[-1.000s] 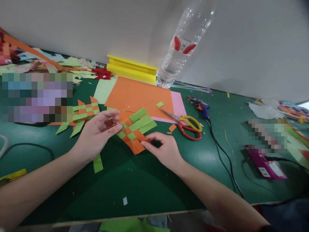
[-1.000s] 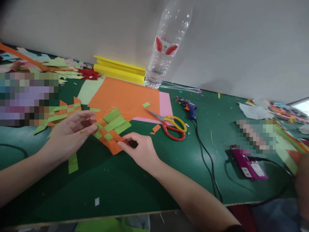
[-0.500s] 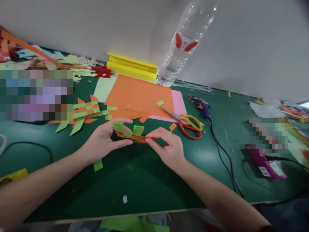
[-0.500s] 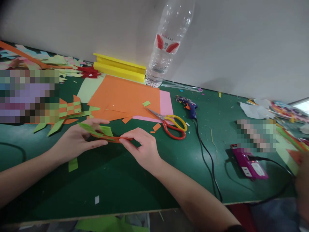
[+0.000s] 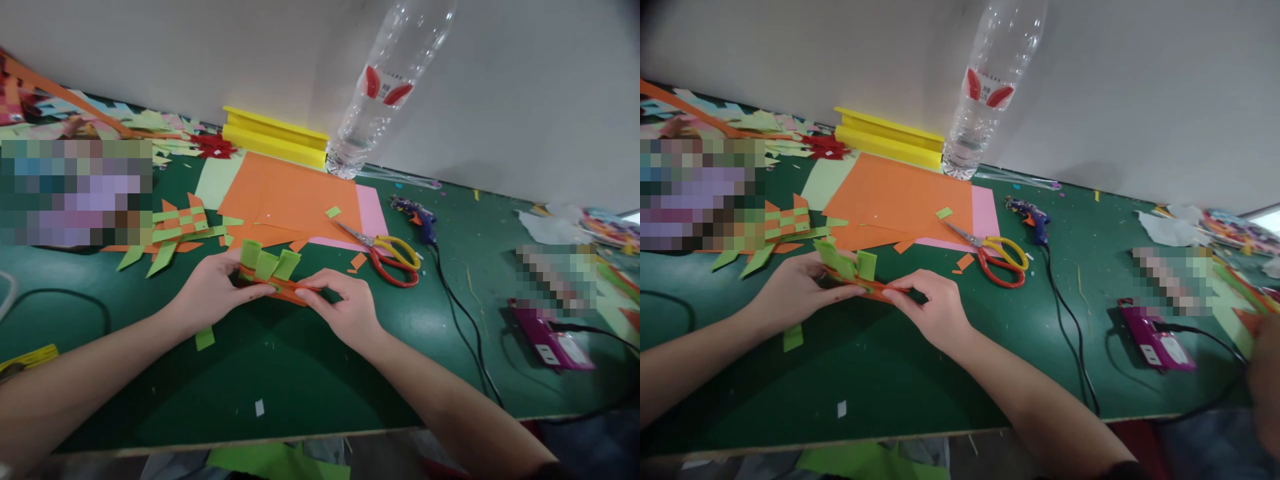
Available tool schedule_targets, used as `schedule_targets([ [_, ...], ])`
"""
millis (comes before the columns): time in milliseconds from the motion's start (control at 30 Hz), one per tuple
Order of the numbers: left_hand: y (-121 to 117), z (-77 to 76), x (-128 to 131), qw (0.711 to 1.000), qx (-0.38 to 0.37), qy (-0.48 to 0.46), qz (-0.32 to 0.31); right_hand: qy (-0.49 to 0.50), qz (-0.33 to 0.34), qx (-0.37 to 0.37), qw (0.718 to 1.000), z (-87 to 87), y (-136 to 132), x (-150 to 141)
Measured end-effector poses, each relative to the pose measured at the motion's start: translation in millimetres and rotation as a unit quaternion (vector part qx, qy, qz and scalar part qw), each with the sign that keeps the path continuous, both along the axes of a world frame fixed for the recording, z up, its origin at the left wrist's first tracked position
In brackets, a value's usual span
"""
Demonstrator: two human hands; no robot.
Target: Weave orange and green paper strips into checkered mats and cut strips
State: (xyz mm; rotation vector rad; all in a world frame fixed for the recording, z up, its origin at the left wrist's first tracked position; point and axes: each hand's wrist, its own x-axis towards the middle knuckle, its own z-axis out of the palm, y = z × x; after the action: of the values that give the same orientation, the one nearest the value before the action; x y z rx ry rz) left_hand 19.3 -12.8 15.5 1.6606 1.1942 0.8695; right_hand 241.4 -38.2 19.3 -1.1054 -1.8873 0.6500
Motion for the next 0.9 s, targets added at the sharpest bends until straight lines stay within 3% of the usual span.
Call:
schedule_targets([
  [367, -0.2, 0.9, -1.0, 1.000, -0.007, -0.006, -0.020, -0.026, -0.011, -0.005, 1.000, -0.8, 0.1, 0.5],
  [533, 1.8, 2.7, -2.3, 0.998, -0.026, -0.054, -0.036, -0.056, 0.021, 0.007, 0.998, 0.6, -0.6, 0.1],
  [900, -3.0, 14.0, -6.1, 0.988, 0.061, -0.087, -0.110, -0.058, 0.081, 0.088, 0.991, 2.3, -3.6, -2.2],
])
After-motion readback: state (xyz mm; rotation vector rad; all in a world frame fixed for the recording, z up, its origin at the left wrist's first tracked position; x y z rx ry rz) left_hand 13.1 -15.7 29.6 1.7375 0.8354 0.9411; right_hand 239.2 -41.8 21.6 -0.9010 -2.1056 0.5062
